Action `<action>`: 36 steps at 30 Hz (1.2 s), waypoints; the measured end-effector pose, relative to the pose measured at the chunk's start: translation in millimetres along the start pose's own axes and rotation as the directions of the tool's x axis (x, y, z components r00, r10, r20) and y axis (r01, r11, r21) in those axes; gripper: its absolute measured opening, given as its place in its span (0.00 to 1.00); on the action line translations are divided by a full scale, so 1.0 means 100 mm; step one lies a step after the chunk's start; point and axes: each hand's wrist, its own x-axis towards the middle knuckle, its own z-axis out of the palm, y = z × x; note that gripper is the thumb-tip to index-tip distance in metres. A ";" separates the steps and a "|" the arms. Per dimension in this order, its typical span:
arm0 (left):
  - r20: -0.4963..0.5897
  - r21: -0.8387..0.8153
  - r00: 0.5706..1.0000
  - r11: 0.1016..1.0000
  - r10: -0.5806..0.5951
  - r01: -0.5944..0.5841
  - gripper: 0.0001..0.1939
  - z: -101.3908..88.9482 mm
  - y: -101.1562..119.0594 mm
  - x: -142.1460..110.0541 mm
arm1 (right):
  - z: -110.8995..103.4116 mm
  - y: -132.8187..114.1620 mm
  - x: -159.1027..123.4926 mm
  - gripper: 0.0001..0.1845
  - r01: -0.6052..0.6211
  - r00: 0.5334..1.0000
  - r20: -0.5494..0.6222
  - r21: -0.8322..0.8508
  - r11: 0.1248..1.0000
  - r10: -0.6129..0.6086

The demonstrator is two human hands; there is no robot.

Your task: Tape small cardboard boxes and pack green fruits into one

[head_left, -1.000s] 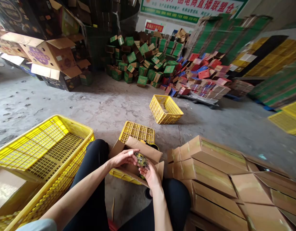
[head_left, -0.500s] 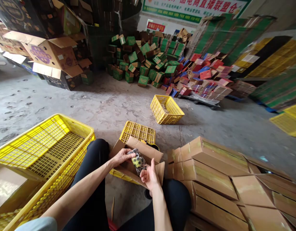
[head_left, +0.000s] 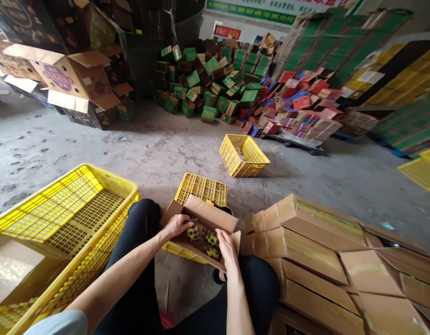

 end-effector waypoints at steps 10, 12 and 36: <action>0.107 0.024 0.994 0.999 0.034 -0.037 0.06 0.06 -0.17 -0.02 | 0.26 -0.04 -0.05 0.16 0.093 0.985 0.171 -0.615 0.783 0.017; 0.101 0.003 0.994 0.999 0.045 -0.046 0.09 0.06 -0.15 -0.02 | 0.27 -0.06 -0.09 0.16 0.116 0.985 0.173 -0.633 0.765 -0.006; 0.331 -0.580 0.924 0.814 0.193 0.038 0.32 0.04 0.43 -0.14 | 0.23 -0.63 -0.46 0.27 -0.008 0.987 0.149 0.394 0.919 -0.056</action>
